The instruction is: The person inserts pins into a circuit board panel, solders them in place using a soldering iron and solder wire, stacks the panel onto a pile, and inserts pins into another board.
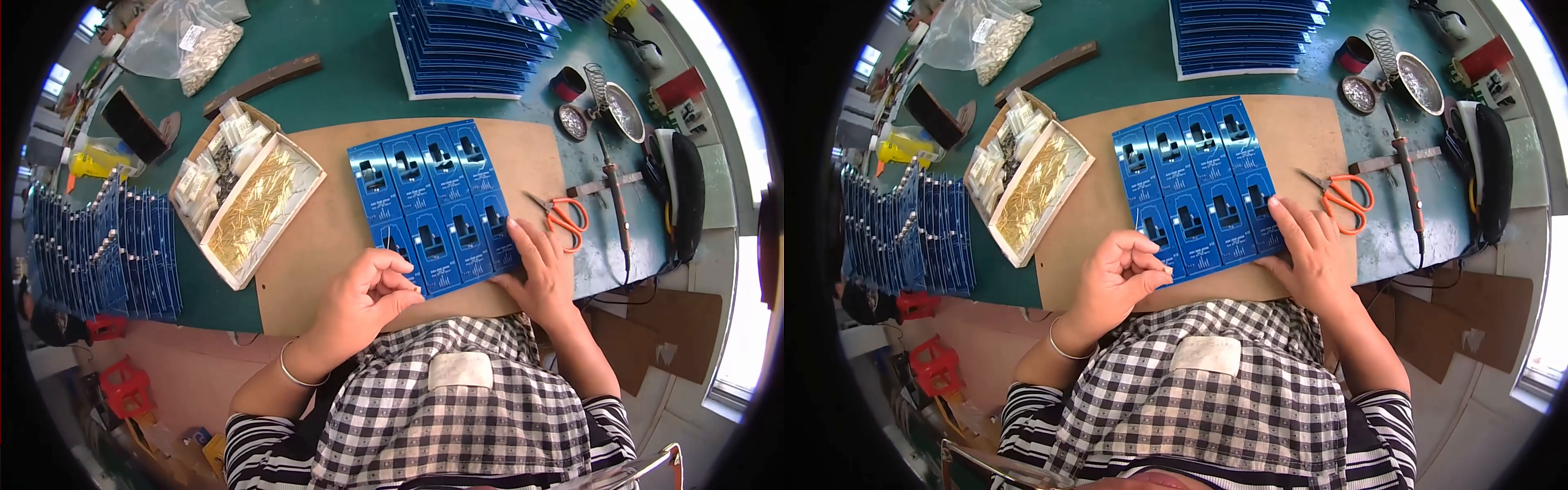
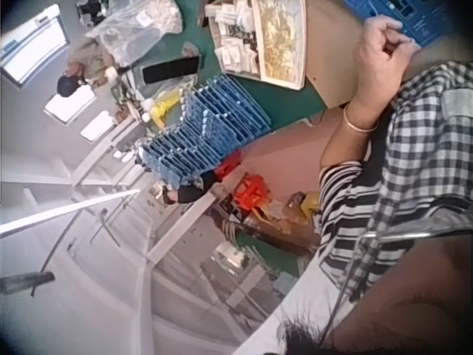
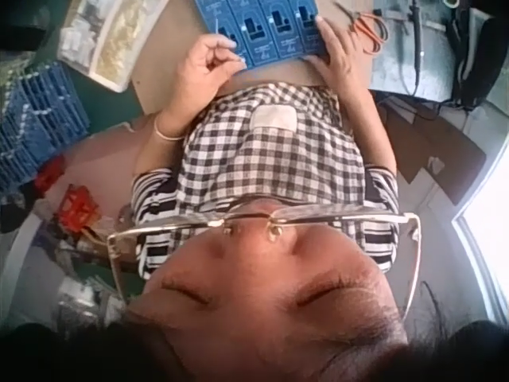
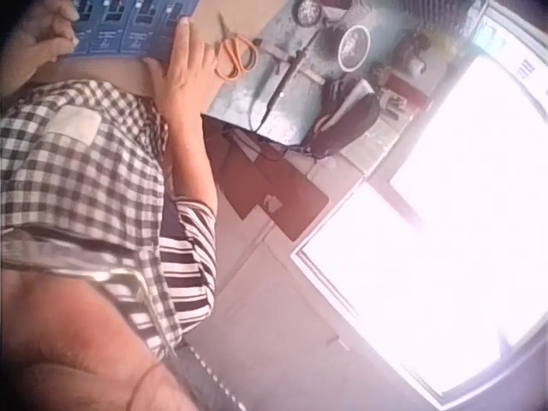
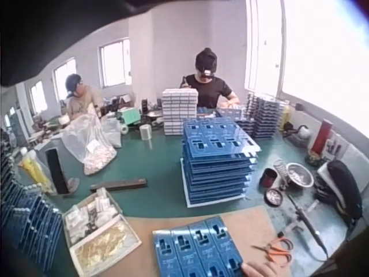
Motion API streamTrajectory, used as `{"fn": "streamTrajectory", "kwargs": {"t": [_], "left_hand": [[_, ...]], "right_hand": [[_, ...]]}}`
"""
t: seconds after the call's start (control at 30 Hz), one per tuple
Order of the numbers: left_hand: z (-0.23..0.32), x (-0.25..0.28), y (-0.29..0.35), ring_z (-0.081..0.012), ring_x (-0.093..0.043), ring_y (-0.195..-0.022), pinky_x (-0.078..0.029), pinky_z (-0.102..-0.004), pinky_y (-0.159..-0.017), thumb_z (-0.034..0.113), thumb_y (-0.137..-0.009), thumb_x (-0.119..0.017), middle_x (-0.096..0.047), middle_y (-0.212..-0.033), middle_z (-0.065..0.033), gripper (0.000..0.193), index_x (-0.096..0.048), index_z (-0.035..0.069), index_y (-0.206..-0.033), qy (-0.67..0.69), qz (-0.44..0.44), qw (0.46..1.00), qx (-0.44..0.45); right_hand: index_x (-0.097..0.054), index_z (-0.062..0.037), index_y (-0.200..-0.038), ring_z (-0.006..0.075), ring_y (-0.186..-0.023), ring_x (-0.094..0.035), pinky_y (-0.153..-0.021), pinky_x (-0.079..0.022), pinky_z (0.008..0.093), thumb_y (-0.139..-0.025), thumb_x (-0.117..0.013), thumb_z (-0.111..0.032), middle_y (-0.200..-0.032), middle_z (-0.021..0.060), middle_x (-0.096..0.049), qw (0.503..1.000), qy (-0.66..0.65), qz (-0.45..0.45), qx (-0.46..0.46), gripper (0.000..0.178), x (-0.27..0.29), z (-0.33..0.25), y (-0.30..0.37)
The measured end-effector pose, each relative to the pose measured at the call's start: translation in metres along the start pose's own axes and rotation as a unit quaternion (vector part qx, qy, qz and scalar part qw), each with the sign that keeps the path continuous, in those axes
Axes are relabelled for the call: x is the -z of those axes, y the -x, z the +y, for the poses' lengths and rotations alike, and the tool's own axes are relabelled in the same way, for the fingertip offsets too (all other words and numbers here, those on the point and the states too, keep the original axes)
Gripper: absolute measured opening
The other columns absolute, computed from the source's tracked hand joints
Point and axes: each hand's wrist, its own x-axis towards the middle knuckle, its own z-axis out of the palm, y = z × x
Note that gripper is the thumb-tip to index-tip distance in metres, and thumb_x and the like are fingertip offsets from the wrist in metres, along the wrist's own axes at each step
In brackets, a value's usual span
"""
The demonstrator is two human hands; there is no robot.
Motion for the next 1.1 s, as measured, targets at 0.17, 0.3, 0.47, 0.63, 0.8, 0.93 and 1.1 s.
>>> {"fn": "streamTrajectory", "kwargs": {"t": [0.17, 0.3, 0.47, 0.63, 0.8, 0.93, 1.1], "left_hand": [[-0.008, -0.001, 0.006, -0.0096, -0.067, -0.071, -0.053, -0.0233, -0.062, 0.002, -0.084, -0.073, -0.070, -0.084, -0.0075, 0.031, -0.054, 0.005, -0.108, -0.128, 0.023, 0.989, -0.065], [0.005, -0.008, 0.004, -0.0121, -0.067, -0.069, -0.053, -0.0250, -0.060, 0.004, -0.082, -0.074, -0.070, -0.082, -0.0077, 0.033, -0.055, 0.006, -0.108, -0.176, 0.000, 0.982, -0.061], [0.013, -0.014, 0.001, -0.0219, -0.068, -0.070, -0.053, -0.0315, -0.060, 0.008, -0.078, -0.077, -0.068, -0.079, -0.0080, 0.034, -0.056, 0.008, -0.105, -0.274, -0.018, 0.953, -0.125], [0.005, -0.018, 0.000, -0.0237, -0.068, -0.071, -0.053, -0.0329, -0.060, 0.008, -0.077, -0.077, -0.068, -0.079, -0.0075, 0.033, -0.056, 0.009, -0.102, -0.270, -0.009, 0.950, -0.154], [0.002, -0.022, -0.006, -0.0238, -0.068, -0.071, -0.053, -0.0332, -0.061, 0.007, -0.076, -0.078, -0.068, -0.079, -0.0077, 0.031, -0.057, 0.008, -0.099, -0.250, 0.000, 0.953, -0.172], [0.007, -0.020, -0.006, -0.0245, -0.068, -0.071, -0.053, -0.0349, -0.062, 0.006, -0.074, -0.078, -0.069, -0.080, -0.0079, 0.023, -0.064, 0.007, -0.092, -0.279, 0.024, 0.941, -0.188], [-0.003, 0.000, 0.005, -0.0234, -0.066, -0.068, -0.053, -0.0328, -0.061, 0.001, -0.073, -0.078, -0.068, -0.077, -0.0095, 0.015, -0.067, 0.005, -0.083, -0.308, 0.076, 0.933, -0.170]], "right_hand": [[-0.057, -0.0098, -0.125, 0.0324, -0.111, -0.052, -0.097, -0.041, 0.0430, -0.071, -0.079, -0.016, -0.126, 0.0108, -0.057, 1.000, -0.017, -0.010, 0.024, 0.059, 0.017, -0.030, -0.022], [-0.069, -0.0107, -0.090, 0.0265, -0.106, -0.052, -0.093, -0.039, 0.0390, -0.075, -0.075, -0.010, -0.112, 0.0038, -0.062, 0.974, -0.217, -0.025, 0.064, 0.017, 0.003, -0.053, -0.033], [-0.069, -0.0111, -0.088, 0.0244, -0.105, -0.053, -0.091, -0.037, 0.0384, -0.075, -0.075, -0.011, -0.108, 0.0017, -0.062, 0.959, -0.270, -0.053, 0.068, 0.014, -0.003, -0.057, -0.034], [-0.068, -0.0117, -0.085, 0.0232, -0.103, -0.053, -0.089, -0.037, 0.0378, -0.075, -0.075, -0.012, -0.105, -0.0001, -0.062, 0.964, -0.247, -0.048, 0.084, 0.013, -0.006, -0.055, -0.033], [-0.064, -0.0108, -0.086, 0.0237, -0.101, -0.053, -0.089, -0.037, 0.0373, -0.076, -0.073, -0.009, -0.104, 0.0012, -0.061, 0.966, -0.248, -0.038, 0.059, 0.014, -0.013, -0.051, -0.025], [-0.060, -0.0084, -0.088, 0.0261, -0.100, -0.054, -0.089, -0.040, 0.0374, -0.078, -0.068, -0.001, -0.107, 0.0069, -0.059, 0.956, -0.292, 0.000, 0.014, 0.015, -0.005, -0.037, -0.024], [-0.056, -0.0012, -0.090, 0.0291, -0.101, -0.058, -0.085, -0.048, 0.0359, -0.085, -0.062, 0.001, -0.109, 0.0126, -0.059, 0.966, -0.243, 0.033, -0.081, 0.008, 0.008, 0.005, -0.025]]}}
